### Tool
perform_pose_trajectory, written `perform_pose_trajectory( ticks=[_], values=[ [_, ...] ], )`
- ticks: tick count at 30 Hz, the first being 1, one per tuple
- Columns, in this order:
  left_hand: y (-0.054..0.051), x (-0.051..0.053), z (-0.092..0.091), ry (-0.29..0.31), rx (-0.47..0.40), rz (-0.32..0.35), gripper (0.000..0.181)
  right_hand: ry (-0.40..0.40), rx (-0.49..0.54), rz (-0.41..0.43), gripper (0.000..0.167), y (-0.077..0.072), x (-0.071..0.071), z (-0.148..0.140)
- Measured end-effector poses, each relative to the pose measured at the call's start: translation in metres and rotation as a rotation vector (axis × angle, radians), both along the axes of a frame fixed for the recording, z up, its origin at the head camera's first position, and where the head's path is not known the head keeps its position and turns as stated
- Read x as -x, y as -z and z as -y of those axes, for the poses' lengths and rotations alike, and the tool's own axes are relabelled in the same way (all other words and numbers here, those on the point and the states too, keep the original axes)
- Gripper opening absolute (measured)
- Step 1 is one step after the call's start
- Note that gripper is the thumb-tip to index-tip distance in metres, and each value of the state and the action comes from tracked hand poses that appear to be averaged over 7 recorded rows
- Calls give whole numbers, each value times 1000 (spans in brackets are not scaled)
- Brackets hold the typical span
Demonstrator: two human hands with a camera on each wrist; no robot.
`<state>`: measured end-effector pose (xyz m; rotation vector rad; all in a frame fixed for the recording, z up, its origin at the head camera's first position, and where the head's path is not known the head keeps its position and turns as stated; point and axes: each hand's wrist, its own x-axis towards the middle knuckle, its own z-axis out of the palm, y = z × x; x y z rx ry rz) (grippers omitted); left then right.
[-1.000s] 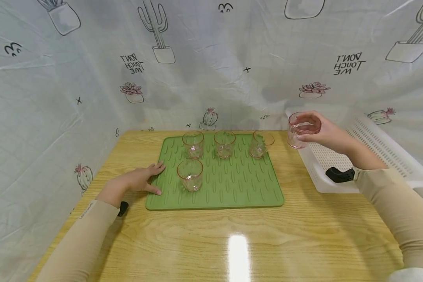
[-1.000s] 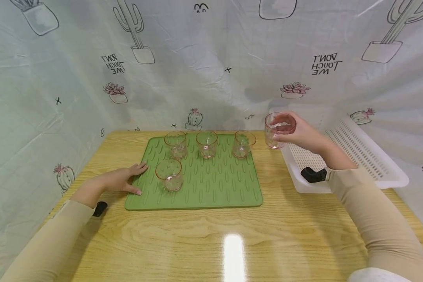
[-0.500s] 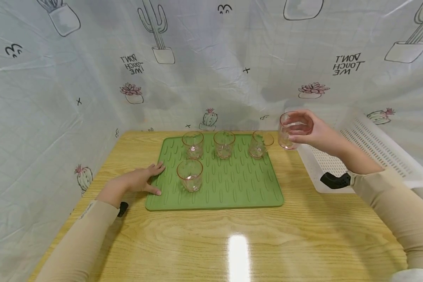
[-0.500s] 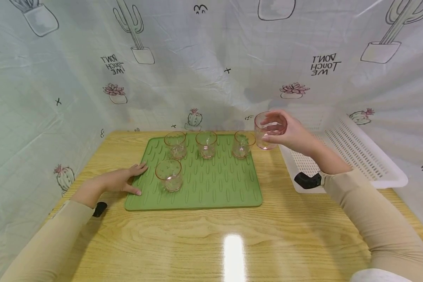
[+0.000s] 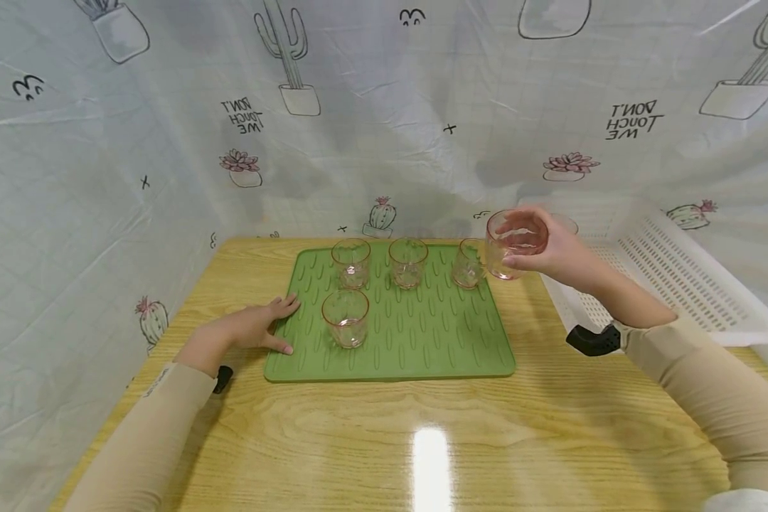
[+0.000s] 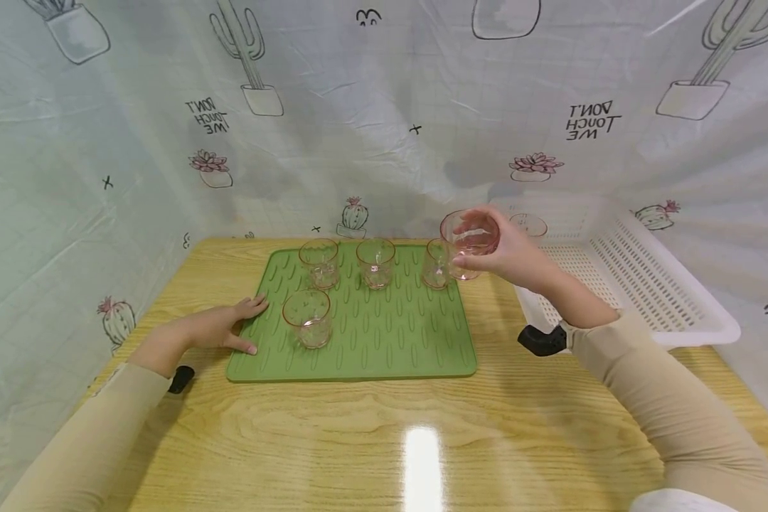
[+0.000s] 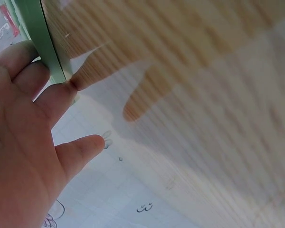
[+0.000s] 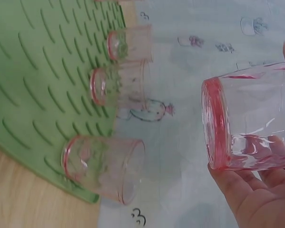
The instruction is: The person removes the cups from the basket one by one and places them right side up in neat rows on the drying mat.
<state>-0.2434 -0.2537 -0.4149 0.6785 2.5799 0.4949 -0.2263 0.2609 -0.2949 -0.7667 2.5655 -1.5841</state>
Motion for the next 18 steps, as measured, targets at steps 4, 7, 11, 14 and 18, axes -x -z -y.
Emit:
perform_pose_trajectory(
  ticks=[4,7,11,14,18],
  values=[
    [-1,0,-1,-2,6,-7,107,-23,1,26,62,2,-2,7],
    [-1,-1,-1,-7,9,-2,107,-38,-3,33,68,6,-4,13],
    [-1,-1,-1,-14,13,6,106,-78,21,58,76,14,-5,21],
    [0,-2,-1,-16,13,3,105,-122,67,110,79,22,-6,26],
    [-1,-2,-2,-14,11,0,105,-182,121,172,80,33,-8,33]
  ],
)
